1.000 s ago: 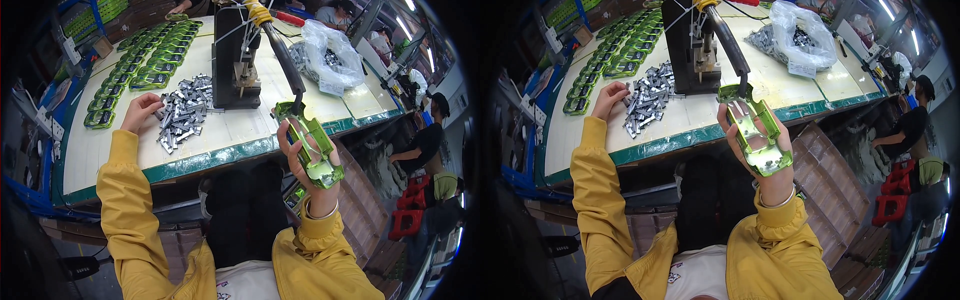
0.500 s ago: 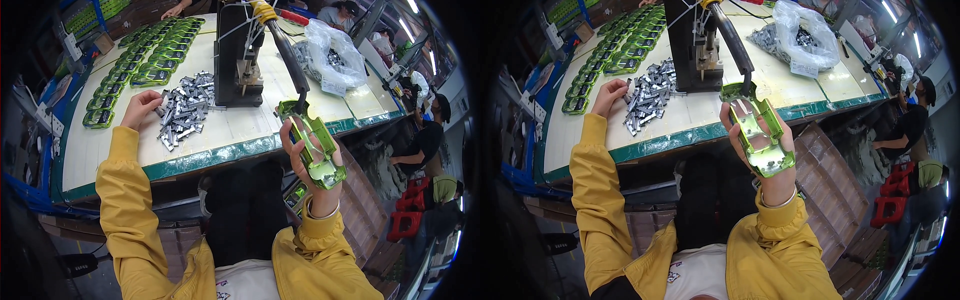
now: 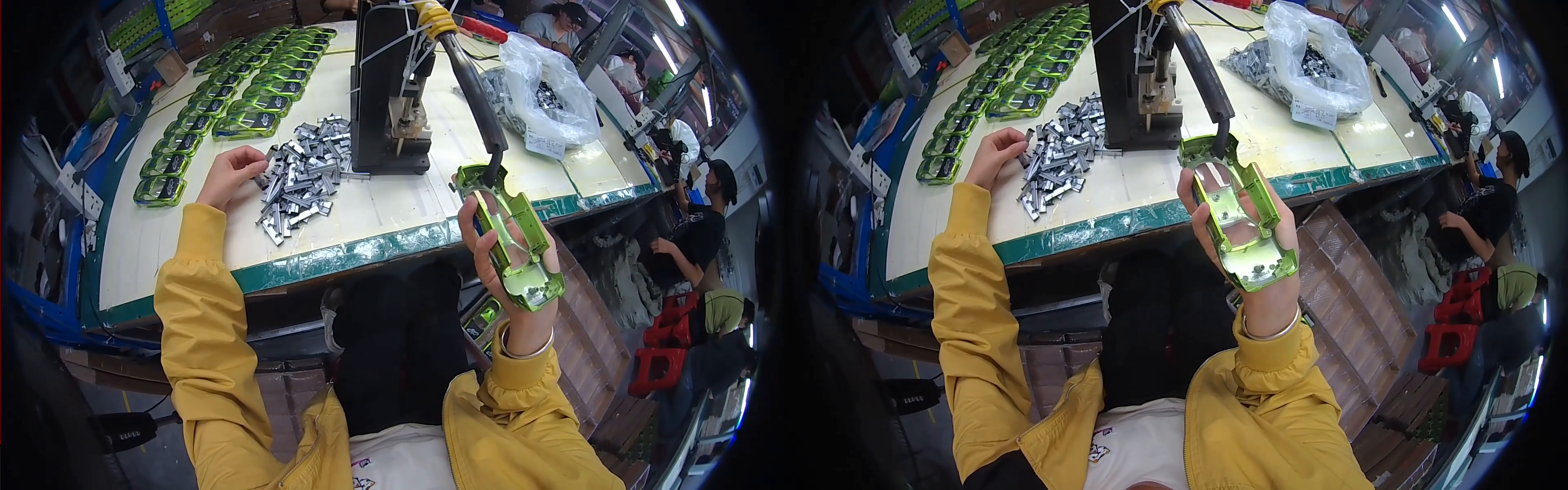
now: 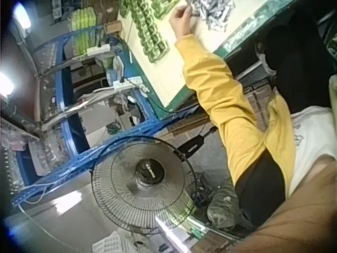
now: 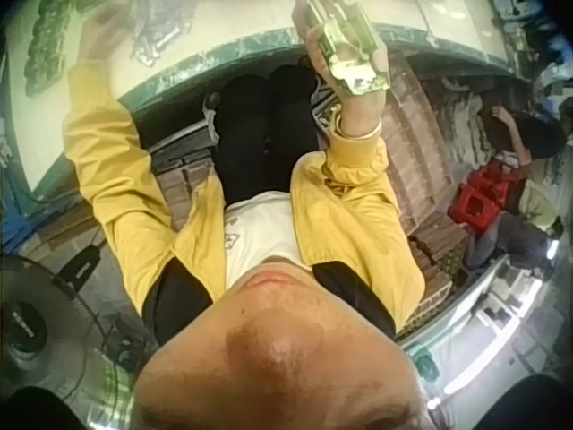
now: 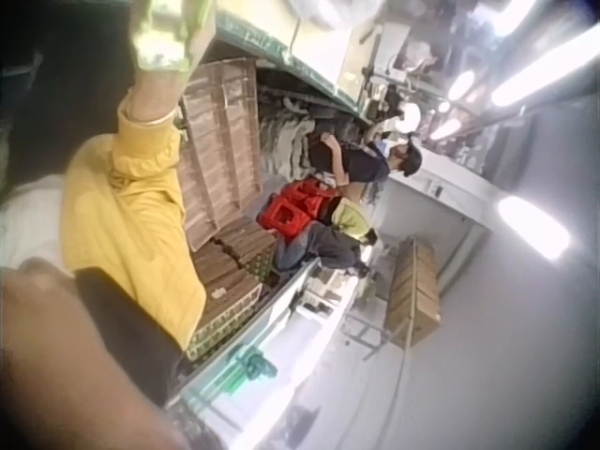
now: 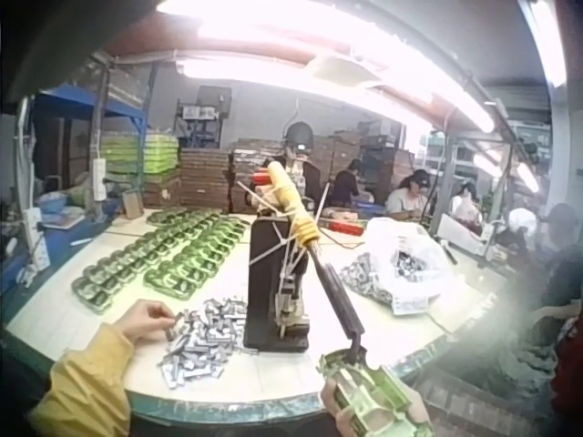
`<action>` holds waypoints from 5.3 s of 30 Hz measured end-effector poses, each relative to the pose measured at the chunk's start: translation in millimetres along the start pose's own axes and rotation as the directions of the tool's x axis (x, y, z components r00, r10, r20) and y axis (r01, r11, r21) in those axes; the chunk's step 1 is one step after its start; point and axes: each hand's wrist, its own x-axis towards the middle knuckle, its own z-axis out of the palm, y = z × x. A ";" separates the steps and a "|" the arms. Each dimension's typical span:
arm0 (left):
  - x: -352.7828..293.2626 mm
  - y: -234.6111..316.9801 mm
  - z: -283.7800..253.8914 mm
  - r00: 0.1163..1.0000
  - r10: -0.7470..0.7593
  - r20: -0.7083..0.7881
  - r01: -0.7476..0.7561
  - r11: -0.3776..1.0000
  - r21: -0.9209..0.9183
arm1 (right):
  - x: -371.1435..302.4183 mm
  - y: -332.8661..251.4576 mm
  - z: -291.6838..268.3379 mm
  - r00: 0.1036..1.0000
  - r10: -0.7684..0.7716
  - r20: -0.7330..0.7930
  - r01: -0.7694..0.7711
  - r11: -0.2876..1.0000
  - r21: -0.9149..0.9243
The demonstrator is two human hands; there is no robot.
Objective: The person assembles toy cars by hand, attaching chassis and small metal parts to toy car bodies.
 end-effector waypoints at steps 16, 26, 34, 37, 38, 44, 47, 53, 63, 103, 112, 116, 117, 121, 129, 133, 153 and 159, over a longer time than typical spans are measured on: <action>4.9 -14.7 3.1 0.997 -0.021 -0.078 0.012 0.993 -0.115 | -28.5 -25.4 -50.3 0.984 -0.087 -0.152 0.062 0.985 -0.162; 15.4 -23.8 -22.4 0.998 -0.038 -0.057 0.031 0.992 -0.124 | -198.7 -133.9 -231.5 0.246 -0.932 0.265 -0.655 -0.361 -0.664; 4.5 -5.4 -33.4 0.897 -0.056 -0.439 -0.015 0.988 -0.156 | -252.1 -102.8 -324.9 0.126 -0.939 0.321 -0.928 -0.226 -0.296; -0.3 -7.6 -65.2 0.789 -0.078 -0.610 0.035 0.996 -0.082 | -233.3 -87.8 -310.9 0.094 -0.978 0.185 -0.973 -0.130 -0.190; 0.4 -6.8 -73.8 0.773 -0.069 -0.630 0.027 0.997 -0.076 | -232.5 -92.4 -314.1 0.066 -0.984 0.164 -0.981 -0.094 -0.169; 45.5 -4.9 -89.6 0.832 -0.090 -0.548 0.207 0.966 0.157 | -210.9 -95.3 -301.4 0.141 -0.929 0.342 -0.946 -0.228 -0.230; 72.8 -22.8 -101.4 0.830 -0.181 -0.527 0.188 0.981 -0.041 | -170.6 -77.8 -273.1 0.419 -0.748 0.515 -0.649 -0.643 -0.407; 90.0 -16.8 -105.3 0.770 -0.408 -0.490 0.426 0.901 -0.079 | -104.5 -19.7 -203.5 0.578 -0.634 0.514 -0.329 -0.757 -0.565; 85.5 -6.9 -106.5 0.783 -0.426 -0.454 0.479 0.878 0.002 | -52.5 40.2 -140.0 0.731 -0.360 0.580 0.140 -0.752 -0.644; -46.3 40.3 2.7 0.945 -0.307 -0.117 0.323 0.930 0.173 | 101.9 138.7 8.4 0.312 -0.124 0.942 0.891 -0.307 -0.336; 2.5 40.7 9.1 0.914 -0.398 0.083 0.394 0.917 0.064 | 11.3 42.6 -61.6 0.999 -0.040 -0.031 0.033 0.978 -0.204; 8.0 26.2 4.6 0.946 -0.274 0.173 0.312 0.913 -0.263 | 12.6 11.7 -48.9 0.992 -0.116 -0.048 0.106 0.979 -0.173; 6.8 24.6 6.7 0.942 -0.281 0.182 0.322 0.910 -0.262 | 15.2 6.2 -45.9 0.997 -0.083 0.004 0.083 0.989 -0.120; 3.5 17.8 8.5 0.941 -0.282 0.187 0.327 0.897 -0.297 | 18.9 -3.1 -31.0 0.995 -0.066 0.070 0.074 0.991 -0.110; -0.4 23.9 13.0 0.950 -0.267 0.165 0.308 0.895 -0.324 | 12.3 0.0 -14.5 0.994 -0.102 0.050 0.108 0.984 -0.140; -0.2 22.0 11.7 0.946 -0.283 0.161 0.322 0.889 -0.326 | 11.4 -1.1 -12.2 0.996 -0.081 0.049 0.088 0.986 -0.142; 2.4 17.2 9.3 0.950 -0.265 0.163 0.306 0.894 -0.328 | 11.2 -2.9 -6.9 0.996 -0.010 0.087 0.012 1.000 -0.015; 3.2 15.5 8.5 0.946 -0.269 0.180 0.316 0.889 -0.332 | 11.0 -4.4 -7.6 0.997 -0.017 0.081 0.018 1.000 -0.010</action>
